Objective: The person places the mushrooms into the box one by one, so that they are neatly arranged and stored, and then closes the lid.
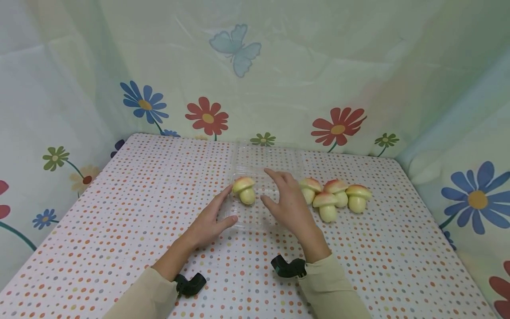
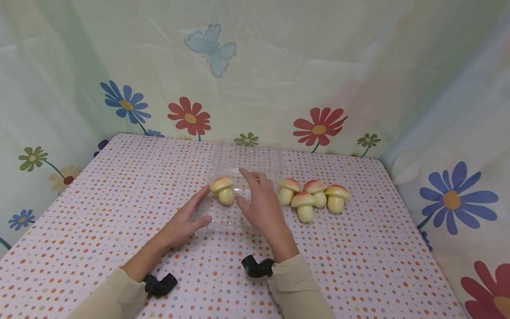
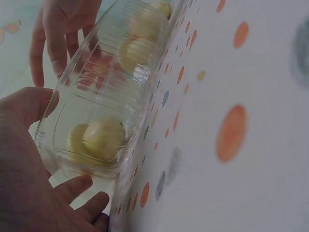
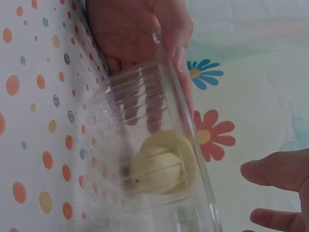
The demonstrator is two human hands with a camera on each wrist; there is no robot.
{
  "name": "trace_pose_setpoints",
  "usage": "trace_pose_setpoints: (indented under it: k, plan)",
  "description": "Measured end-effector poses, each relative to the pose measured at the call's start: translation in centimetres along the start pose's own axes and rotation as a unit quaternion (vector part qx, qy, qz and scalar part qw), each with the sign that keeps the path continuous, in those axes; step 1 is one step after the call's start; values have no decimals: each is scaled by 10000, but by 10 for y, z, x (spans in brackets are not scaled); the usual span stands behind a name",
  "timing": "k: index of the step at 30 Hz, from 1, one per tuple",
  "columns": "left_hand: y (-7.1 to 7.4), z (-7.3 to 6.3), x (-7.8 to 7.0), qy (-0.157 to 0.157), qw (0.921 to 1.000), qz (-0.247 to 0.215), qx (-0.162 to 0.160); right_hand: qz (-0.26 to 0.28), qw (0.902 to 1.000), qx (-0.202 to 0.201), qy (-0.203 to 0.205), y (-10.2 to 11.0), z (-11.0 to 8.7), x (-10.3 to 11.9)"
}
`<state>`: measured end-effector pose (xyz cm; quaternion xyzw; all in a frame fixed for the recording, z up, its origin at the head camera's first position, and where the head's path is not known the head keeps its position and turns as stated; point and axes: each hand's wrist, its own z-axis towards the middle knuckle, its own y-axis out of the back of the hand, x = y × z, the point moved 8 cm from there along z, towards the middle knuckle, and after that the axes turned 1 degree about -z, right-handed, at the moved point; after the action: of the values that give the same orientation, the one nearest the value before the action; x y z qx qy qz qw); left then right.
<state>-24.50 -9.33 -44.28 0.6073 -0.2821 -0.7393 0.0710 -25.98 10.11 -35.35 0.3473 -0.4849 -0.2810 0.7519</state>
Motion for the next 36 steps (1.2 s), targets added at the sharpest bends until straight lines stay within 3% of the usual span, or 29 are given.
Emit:
trace_pose_setpoints:
  k: [9,23,36]
  plan:
    - [0,2,0,-105,9999,114,-27,56,9998,-164,-47,14,0,-8]
    - [0,0,2,-9,9999,107,-12,-32,9991,-286,-298,29,-2,-18]
    - [-1,0,4,7,10000,88,-14,96,9969,-272,-731,43,-3,-39]
